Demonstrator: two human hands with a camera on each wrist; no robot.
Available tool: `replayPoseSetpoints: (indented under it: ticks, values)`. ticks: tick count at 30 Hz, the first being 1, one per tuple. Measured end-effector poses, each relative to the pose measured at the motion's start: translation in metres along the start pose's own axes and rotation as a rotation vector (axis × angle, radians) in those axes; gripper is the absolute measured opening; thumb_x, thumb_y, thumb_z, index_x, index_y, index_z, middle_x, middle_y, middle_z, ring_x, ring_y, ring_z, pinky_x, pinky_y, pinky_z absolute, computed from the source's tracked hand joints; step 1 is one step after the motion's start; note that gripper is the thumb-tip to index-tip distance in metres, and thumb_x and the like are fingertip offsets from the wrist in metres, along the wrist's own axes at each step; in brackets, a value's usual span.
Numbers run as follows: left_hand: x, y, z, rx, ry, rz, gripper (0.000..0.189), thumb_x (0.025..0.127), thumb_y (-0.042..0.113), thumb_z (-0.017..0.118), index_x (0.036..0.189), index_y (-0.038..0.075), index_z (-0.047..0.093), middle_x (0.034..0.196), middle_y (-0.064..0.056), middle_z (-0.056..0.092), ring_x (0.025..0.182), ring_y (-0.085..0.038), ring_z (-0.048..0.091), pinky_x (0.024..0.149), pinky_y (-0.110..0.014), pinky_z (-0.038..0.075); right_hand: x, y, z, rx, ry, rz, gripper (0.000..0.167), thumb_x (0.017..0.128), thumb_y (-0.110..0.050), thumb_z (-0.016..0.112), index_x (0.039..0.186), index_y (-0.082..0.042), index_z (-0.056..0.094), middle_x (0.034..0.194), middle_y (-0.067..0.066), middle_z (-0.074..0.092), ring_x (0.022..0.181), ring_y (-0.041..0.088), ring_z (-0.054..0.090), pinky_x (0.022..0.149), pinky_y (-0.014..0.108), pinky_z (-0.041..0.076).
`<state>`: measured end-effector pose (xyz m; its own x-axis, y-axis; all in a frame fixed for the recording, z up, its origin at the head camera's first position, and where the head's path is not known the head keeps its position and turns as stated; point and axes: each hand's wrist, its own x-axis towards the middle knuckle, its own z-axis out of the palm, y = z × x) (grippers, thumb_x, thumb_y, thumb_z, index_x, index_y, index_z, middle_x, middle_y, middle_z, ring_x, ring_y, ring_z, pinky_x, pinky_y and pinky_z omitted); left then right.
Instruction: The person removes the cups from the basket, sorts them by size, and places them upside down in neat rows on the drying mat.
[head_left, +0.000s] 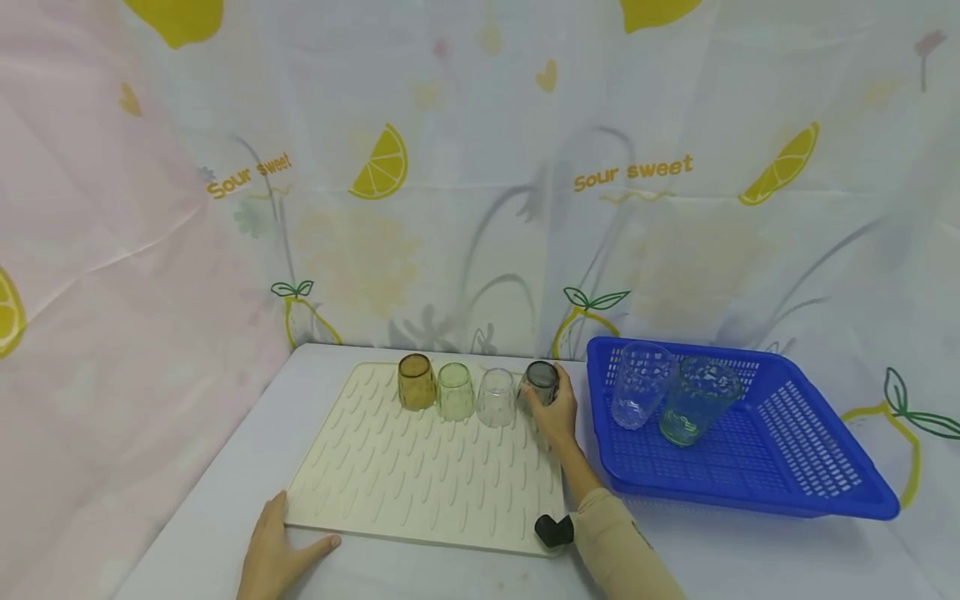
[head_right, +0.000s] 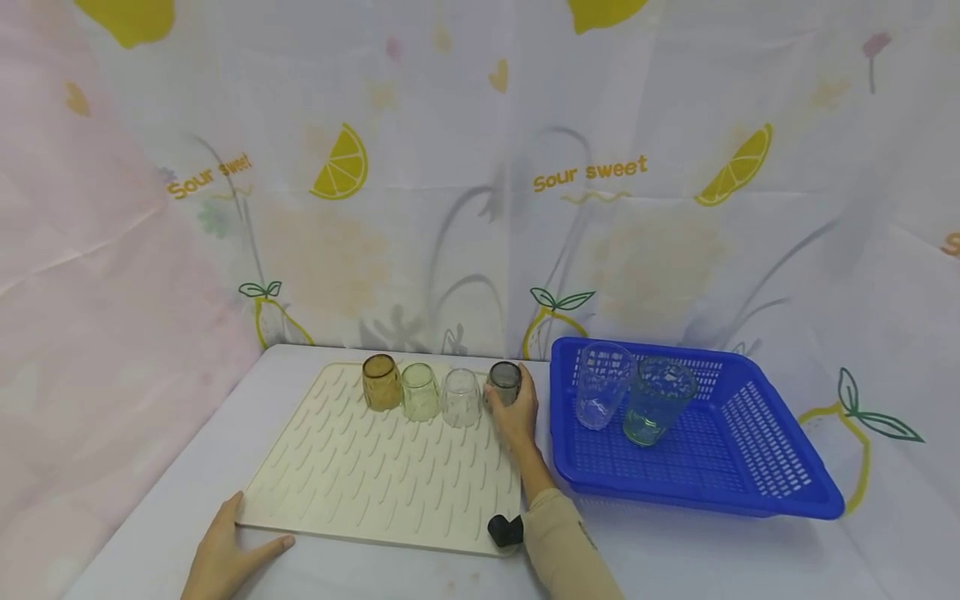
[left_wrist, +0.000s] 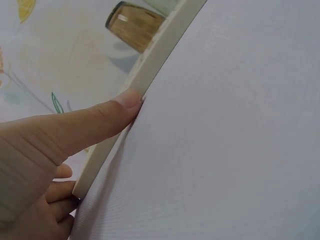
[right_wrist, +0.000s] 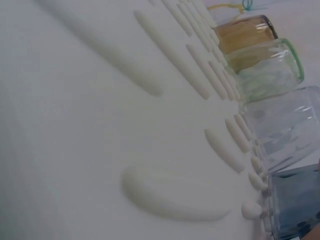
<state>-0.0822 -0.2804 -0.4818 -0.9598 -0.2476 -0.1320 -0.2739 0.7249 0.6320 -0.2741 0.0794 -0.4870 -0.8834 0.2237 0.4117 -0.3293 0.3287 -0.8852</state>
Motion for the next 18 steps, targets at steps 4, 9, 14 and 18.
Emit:
replayPoseSetpoints:
  ticks: [4,9,14,18]
  values:
    - [0.0,0.0,0.001,-0.012,-0.012,-0.001,0.121,0.068,0.036,0.082,0.139,-0.021,0.004,0.142,-0.045,0.007,0.132,-0.058,0.009,0.11,-0.065,0.011,0.0,0.004,-0.001,-0.046,-0.022,0.01,0.072,0.08,-0.014,0.075,0.137,0.007,0.037,0.135,0.028,0.046,0.126,0.041,0.043,0.106,0.052,0.036]
    - [-0.001,0.0,0.002,-0.001,0.006,-0.001,0.119,0.067,0.035,0.083,0.139,-0.021,0.006,0.142,-0.045,0.01,0.132,-0.057,0.011,0.11,-0.064,0.012,-0.001,0.01,-0.004,-0.107,-0.09,0.061,0.077,0.076,-0.013,0.078,0.136,0.01,0.036,0.135,0.029,0.045,0.127,0.043,0.042,0.109,0.049,0.033]
    - [0.0,0.0,0.002,-0.011,0.022,0.0,0.119,0.066,0.034,0.083,0.139,-0.021,0.007,0.143,-0.044,0.01,0.133,-0.057,0.009,0.11,-0.064,0.01,0.0,0.012,-0.006,-0.11,-0.133,0.095,0.08,0.075,-0.015,0.079,0.137,0.01,0.035,0.137,0.029,0.044,0.129,0.042,0.04,0.11,0.049,0.032]
    - [0.0,-0.001,0.001,-0.008,0.014,-0.009,0.117,0.068,0.035,0.082,0.139,-0.021,0.007,0.143,-0.044,0.011,0.133,-0.056,0.009,0.111,-0.063,0.01,0.001,0.012,-0.008,-0.128,-0.158,0.109,0.079,0.076,-0.016,0.077,0.137,0.011,0.035,0.136,0.031,0.043,0.128,0.044,0.04,0.109,0.051,0.033]
